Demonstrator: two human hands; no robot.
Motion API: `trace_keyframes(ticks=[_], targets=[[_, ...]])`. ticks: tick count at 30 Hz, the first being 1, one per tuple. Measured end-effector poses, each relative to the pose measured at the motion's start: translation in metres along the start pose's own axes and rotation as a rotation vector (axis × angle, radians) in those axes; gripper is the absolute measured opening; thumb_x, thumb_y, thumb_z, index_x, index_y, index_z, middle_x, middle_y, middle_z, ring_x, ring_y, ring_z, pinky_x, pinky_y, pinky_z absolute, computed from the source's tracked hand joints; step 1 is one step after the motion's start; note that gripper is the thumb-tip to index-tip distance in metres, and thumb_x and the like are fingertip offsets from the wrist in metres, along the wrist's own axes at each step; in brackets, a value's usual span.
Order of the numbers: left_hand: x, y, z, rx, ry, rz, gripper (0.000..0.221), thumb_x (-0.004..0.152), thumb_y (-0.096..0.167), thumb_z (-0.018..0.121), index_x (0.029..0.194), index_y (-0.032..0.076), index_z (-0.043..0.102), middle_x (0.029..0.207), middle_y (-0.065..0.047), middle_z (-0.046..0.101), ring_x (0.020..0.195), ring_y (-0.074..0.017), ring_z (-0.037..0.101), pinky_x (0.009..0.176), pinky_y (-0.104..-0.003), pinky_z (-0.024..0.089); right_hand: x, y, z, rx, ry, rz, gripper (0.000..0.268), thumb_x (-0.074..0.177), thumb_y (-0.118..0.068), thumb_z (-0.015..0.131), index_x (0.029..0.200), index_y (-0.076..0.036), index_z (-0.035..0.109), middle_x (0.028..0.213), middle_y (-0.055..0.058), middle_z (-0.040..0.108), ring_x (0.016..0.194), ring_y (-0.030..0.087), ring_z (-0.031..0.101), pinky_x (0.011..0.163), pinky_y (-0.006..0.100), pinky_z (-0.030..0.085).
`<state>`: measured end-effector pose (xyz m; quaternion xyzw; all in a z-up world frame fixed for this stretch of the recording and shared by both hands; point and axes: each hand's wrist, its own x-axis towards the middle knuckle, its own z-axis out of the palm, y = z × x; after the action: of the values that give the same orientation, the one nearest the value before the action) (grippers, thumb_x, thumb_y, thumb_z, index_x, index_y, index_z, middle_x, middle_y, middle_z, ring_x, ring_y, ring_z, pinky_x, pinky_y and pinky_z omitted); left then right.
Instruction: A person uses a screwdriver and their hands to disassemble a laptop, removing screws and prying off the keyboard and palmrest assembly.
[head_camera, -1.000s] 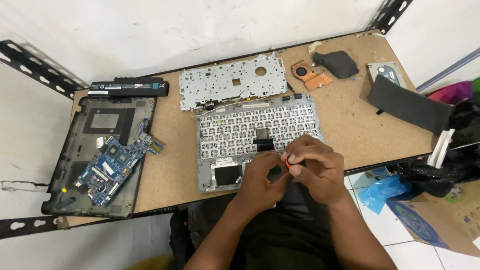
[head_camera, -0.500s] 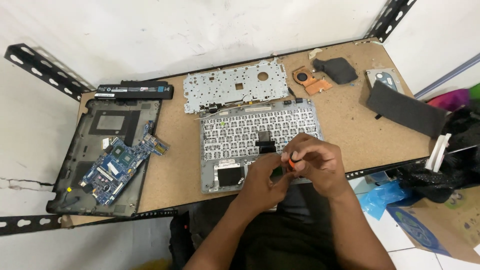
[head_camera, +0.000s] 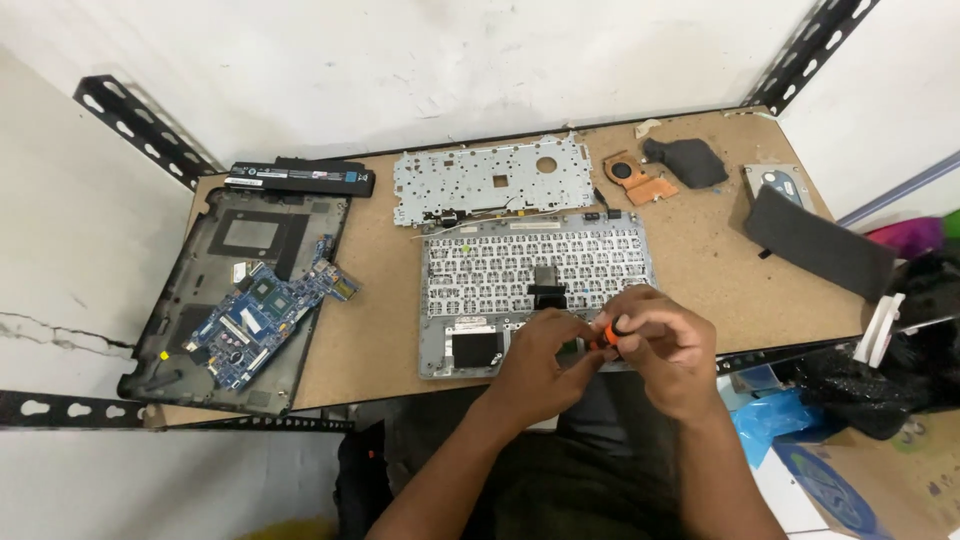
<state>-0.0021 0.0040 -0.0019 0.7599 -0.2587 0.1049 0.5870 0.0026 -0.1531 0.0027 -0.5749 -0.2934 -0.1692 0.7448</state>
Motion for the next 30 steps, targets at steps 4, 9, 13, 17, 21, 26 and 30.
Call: trace_keyframes(ticks=[4,9,13,17,21,26,30], targets=[[-0.002,0.007,-0.006,0.046,-0.039,0.028,0.009,0.079,0.012,0.068,0.084,0.005,0.065,0.078,-0.017,0.064,0.085,-0.0413,0.063,0.074,-0.048,0.050,0.000,-0.010,0.009,-0.129,0.013,-0.075,0.007,0.083,-0.003,0.064,0.084,0.003,0.060,0.081,0.021,0.065,0.075,0.023,0.064,0.058,0.029,0.054],[-0.010,0.005,-0.008,0.136,-0.068,0.040,0.016,0.081,0.016,0.066,0.092,0.004,0.066,0.084,-0.017,0.066,0.091,-0.0391,0.063,0.078,-0.046,0.051,0.001,-0.018,0.020,-0.223,-0.017,-0.081,0.006,0.077,0.002,0.067,0.081,0.003,0.062,0.079,0.021,0.065,0.071,0.025,0.063,0.058,0.032,0.054],[-0.014,0.036,-0.033,0.149,-0.107,0.064,0.026,0.085,0.017,0.062,0.106,0.003,0.066,0.092,-0.022,0.066,0.094,-0.0419,0.063,0.081,-0.049,0.051,-0.006,-0.010,0.012,-0.253,-0.020,-0.096,0.006,0.077,0.003,0.066,0.081,0.002,0.062,0.080,0.020,0.065,0.073,0.026,0.065,0.061,0.033,0.053],[-0.012,0.029,-0.071,0.227,-0.123,0.062,0.029,0.087,0.023,0.060,0.106,0.002,0.066,0.092,-0.025,0.066,0.094,-0.0434,0.063,0.082,-0.051,0.050,-0.019,-0.010,0.003,-0.233,0.057,-0.091,0.010,0.080,0.002,0.065,0.087,0.002,0.058,0.086,0.022,0.064,0.080,0.024,0.065,0.065,0.028,0.054],[-0.011,0.019,-0.123,0.489,-0.093,-0.048,0.036,0.090,0.036,0.055,0.111,0.008,0.064,0.106,-0.012,0.068,0.100,-0.0264,0.061,0.085,-0.044,0.046,-0.026,-0.012,-0.007,-0.344,0.125,-0.005,0.017,0.086,-0.004,0.064,0.098,-0.007,0.052,0.092,0.017,0.062,0.090,0.027,0.066,0.078,0.037,0.059],[-0.017,0.000,-0.185,0.753,0.010,-0.128,0.028,0.079,0.018,0.070,0.104,0.005,0.068,0.109,-0.010,0.067,0.102,-0.0284,0.059,0.093,-0.041,0.041,-0.032,-0.003,-0.015,-0.331,0.162,0.009,0.021,0.086,-0.002,0.064,0.101,-0.008,0.051,0.082,0.013,0.060,0.093,0.028,0.067,0.080,0.040,0.060],[-0.024,0.006,-0.225,0.811,-0.015,-0.578,0.054,0.084,0.041,0.059,0.128,0.010,0.054,0.128,-0.014,0.053,0.123,-0.0332,0.039,0.099,-0.046,0.034,-0.035,0.003,-0.017,-0.351,0.210,0.040,0.021,0.086,-0.002,0.066,0.101,-0.006,0.051,0.093,0.013,0.057,0.091,0.027,0.066,0.067,0.031,0.057]])
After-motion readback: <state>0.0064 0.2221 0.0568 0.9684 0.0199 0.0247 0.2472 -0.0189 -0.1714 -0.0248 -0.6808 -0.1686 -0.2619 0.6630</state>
